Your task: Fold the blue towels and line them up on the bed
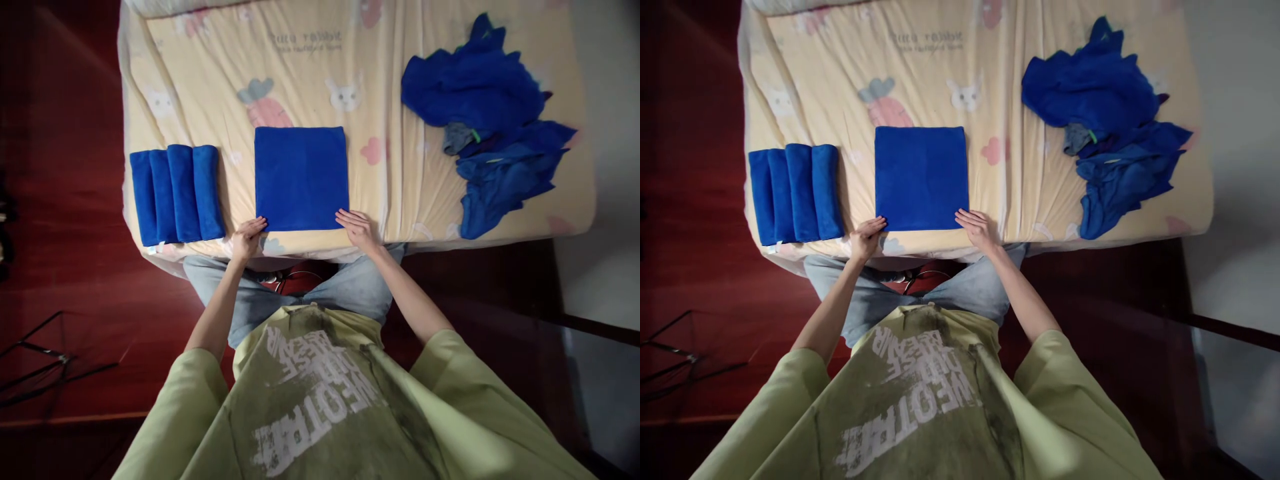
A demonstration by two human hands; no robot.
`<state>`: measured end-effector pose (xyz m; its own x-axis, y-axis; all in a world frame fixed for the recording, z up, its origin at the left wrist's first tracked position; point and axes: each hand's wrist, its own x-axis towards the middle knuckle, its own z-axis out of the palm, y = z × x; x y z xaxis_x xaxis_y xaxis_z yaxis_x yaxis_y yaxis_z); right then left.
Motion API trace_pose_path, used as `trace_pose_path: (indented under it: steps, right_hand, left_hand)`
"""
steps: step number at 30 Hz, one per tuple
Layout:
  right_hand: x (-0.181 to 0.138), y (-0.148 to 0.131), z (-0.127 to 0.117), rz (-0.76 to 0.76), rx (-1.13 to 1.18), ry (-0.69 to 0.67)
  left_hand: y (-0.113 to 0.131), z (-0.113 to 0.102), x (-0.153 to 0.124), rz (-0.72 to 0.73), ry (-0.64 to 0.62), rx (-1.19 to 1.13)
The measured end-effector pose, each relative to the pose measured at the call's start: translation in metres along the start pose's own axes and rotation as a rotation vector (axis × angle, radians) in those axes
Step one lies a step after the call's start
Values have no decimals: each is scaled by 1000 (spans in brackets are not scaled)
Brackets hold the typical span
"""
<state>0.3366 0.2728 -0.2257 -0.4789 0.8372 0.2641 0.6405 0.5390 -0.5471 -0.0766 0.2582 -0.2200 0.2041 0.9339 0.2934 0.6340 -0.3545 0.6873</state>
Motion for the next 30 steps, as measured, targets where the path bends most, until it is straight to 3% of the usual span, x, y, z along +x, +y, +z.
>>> trace_pose_path:
  steps: [7,13,22,30]
  right_hand:
    - [-5,-17,-3,77,31,125]
    - [-24,-28,-6,74,36,135]
    - [-24,-23,-3,139,77,157]
    - [-16,-19,-12,297,188,185]
  left_hand:
    - [1,0,-15,-25,-14,-6]
    - [5,-4,-33,-45,-43,-38]
    - [15,-13,-20,-141,-67,-85]
    - [26,-18,-9,-241,-71,-97]
